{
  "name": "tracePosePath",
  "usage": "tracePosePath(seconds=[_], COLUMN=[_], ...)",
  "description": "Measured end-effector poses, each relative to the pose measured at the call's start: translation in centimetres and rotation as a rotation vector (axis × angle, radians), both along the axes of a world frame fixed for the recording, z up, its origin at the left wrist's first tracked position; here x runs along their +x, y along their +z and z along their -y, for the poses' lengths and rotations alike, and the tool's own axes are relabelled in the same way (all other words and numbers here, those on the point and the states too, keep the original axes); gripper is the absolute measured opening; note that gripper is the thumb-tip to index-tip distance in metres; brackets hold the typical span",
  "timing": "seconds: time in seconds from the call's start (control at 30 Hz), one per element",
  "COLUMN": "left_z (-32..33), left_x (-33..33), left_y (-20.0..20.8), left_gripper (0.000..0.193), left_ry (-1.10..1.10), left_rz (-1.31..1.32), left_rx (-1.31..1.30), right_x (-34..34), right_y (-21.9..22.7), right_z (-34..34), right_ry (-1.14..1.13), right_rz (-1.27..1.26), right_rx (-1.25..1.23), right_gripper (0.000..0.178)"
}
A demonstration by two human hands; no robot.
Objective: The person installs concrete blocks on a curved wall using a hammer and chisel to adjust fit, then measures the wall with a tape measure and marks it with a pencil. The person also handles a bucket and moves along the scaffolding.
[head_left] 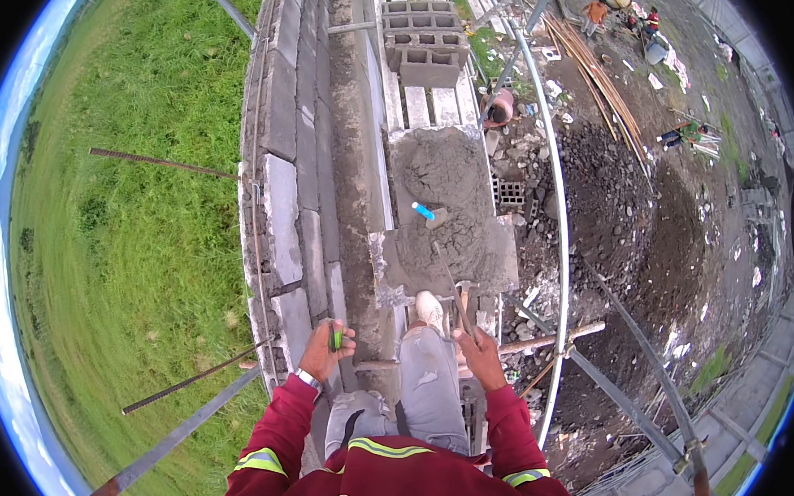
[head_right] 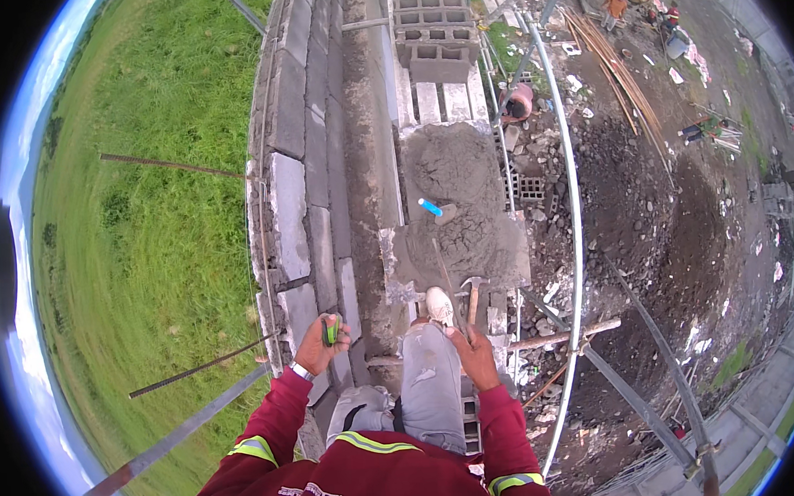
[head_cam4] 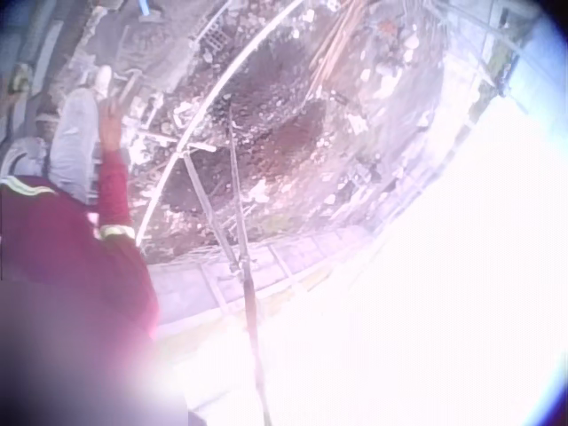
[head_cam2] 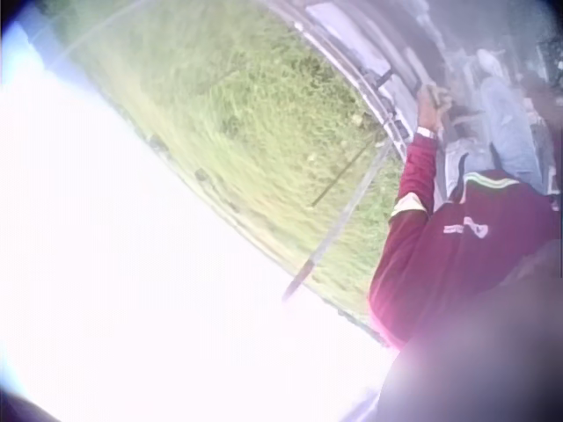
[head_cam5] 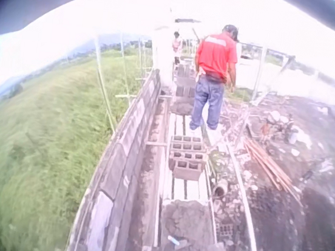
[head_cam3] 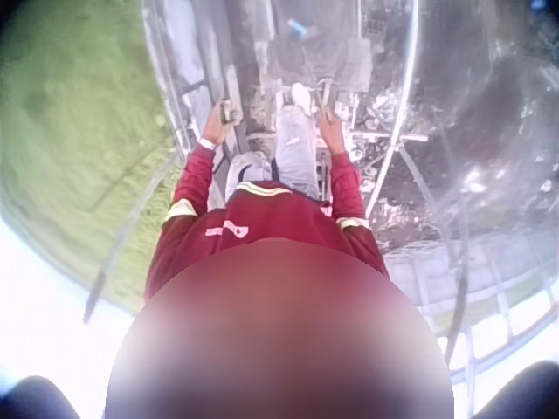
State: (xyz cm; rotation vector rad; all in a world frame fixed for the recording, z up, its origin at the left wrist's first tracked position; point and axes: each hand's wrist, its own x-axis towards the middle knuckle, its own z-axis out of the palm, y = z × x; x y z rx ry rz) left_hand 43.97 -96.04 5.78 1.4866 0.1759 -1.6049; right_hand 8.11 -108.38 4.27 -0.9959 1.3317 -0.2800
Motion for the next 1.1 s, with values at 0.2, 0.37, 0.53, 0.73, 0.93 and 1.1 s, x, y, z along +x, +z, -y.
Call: tracePosePath(seconds=[0.2,0.37,0.53,0.73,0.93,1.1], left_z=[-2.5,1.9,10.0,26.8,39.2,45.8], left_x=[1.1,2.9,10.1,22.8,32.9,40.0], left_y=[3.7,7.3,6.4,0.3,-5.7,-9.3], left_gripper=[0.037,0.031,0.039,0.071,0.067,0.053], left_ry=[-0.106,-0.037,-0.195,-0.903,-1.225,-0.948], left_rz=[0.231,0.414,0.564,1.018,1.118,0.823], left_rx=[0.04,-0.05,-0.012,0.072,0.155,0.289], right_x=[-15.0,-23.4,-21.0,-8.0,9.3,22.0], right_y=[-9.9,-12.7,-8.6,-6.5,-0.6,10.8], right_z=[-3.5,-9.2,-6.5,-1.3,4.3,13.6], right_ry=[0.062,0.098,-0.134,-0.686,-0.854,-0.837], right_rz=[-0.607,-0.589,-0.596,-0.512,-0.297,-0.187], right_rx=[-0.26,-0.098,0.371,0.253,0.162,0.075], right_gripper=[0.07,0.077,0.059,0.067,0.054,0.05])
